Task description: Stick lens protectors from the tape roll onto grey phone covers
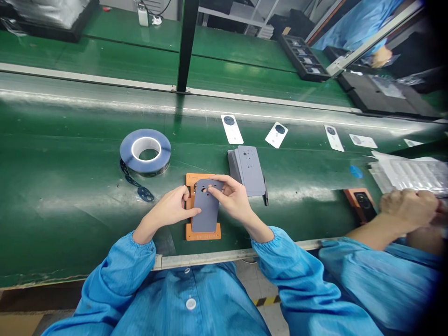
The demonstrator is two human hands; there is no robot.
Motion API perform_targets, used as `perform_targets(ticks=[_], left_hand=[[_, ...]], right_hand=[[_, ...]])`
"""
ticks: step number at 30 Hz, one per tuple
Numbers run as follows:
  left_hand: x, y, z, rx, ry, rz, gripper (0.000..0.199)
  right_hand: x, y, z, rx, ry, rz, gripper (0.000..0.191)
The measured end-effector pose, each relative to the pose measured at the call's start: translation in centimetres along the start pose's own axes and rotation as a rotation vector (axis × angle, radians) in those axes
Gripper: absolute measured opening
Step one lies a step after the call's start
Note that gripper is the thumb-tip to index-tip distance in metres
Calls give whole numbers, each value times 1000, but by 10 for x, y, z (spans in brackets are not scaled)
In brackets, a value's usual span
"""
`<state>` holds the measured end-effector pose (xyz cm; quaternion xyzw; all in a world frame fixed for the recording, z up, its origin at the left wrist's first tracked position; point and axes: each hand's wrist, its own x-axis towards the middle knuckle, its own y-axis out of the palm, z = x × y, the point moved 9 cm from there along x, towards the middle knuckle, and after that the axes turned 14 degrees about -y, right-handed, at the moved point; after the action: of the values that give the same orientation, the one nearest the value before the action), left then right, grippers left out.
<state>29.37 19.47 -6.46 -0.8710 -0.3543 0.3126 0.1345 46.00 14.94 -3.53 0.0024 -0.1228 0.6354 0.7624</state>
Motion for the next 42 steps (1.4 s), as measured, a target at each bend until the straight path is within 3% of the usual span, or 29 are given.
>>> perform_targets(ticks=[6, 11, 14, 19, 23, 27, 31, 36, 42], left_hand=[[2, 1, -2, 27, 38, -2, 42], [1, 2, -11, 108, 68, -10, 39], [0, 5, -14, 108, 111, 10, 38], [1, 8, -13, 116, 146, 12, 37], [1, 9, -15, 152, 129, 19, 38], [1, 9, -16, 190, 115, 31, 37], [1, 7, -16, 170, 117, 18, 38], [-1, 3, -12, 94, 86, -18, 34], [-1, -15, -2, -89, -35, -200, 35]], right_hand=[[1, 6, 0, -139, -88, 79, 28], [0, 11, 13, -614, -332, 214, 36], [-7, 18, 17, -903, -407, 270, 45], [-29, 51, 15, -1087, -461, 469, 50], [-33, 64, 11, -1202, -403, 467, 55], [-27, 65, 11, -1210, -351, 431, 56], [-24, 56, 18, -1070, -368, 427, 47], [-35, 15, 25, -927, -319, 122, 36], [-57, 12, 17, -768, -202, 98, 38]])
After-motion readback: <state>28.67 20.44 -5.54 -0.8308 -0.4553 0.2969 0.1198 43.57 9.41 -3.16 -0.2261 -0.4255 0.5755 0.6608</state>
